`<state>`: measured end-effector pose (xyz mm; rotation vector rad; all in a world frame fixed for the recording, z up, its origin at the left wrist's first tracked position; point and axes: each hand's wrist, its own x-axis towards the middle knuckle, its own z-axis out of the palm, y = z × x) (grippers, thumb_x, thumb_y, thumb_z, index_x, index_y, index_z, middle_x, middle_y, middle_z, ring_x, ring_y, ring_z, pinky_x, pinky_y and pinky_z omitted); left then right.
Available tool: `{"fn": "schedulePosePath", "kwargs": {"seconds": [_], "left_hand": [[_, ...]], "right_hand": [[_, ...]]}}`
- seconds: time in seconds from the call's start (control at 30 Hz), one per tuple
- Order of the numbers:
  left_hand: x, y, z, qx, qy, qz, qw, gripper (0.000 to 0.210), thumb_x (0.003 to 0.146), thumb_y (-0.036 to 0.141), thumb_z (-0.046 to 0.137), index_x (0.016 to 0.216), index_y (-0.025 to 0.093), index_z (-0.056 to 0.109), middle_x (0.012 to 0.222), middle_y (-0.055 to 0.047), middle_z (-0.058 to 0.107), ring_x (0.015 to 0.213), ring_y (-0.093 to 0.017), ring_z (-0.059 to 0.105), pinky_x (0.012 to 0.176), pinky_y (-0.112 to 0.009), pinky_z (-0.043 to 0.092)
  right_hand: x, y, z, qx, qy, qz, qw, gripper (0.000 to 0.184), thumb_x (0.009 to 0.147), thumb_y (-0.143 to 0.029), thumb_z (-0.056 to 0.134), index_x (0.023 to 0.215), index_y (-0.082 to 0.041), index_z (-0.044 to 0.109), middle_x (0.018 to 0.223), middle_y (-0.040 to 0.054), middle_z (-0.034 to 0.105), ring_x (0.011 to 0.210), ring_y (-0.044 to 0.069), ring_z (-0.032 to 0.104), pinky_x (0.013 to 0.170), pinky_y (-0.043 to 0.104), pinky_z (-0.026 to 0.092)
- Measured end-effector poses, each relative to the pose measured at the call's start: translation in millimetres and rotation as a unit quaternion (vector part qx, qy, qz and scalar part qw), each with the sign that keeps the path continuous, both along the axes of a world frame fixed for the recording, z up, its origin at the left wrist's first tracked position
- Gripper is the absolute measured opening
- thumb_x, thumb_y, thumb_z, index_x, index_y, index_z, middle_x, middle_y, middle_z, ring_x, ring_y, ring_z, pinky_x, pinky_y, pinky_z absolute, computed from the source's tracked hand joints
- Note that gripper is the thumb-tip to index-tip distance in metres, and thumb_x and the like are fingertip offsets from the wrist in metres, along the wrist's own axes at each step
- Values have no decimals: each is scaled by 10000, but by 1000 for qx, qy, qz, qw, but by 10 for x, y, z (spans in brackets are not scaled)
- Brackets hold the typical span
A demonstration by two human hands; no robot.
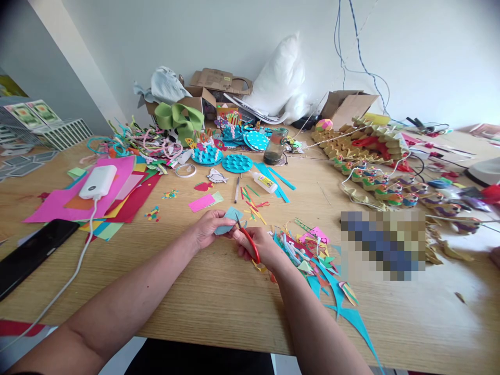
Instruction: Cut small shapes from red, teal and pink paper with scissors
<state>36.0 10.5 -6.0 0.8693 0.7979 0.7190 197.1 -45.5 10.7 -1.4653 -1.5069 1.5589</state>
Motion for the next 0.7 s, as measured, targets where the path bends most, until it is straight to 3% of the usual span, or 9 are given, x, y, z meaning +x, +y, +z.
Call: {"fn": "schedulePosePath", "kwargs": {"seconds": [0.7], "left_hand": [[2, -7, 12, -1, 10, 3, 1000, 287, 501, 285, 789, 669, 78, 683, 638, -70, 675, 557, -138, 600, 591, -273, 484]], "right_hand": [[21, -6, 0, 3, 5, 15, 1000, 587, 658, -735, 589, 681, -150, 544, 560, 13, 582, 450, 90, 516, 423, 198, 378]]}}
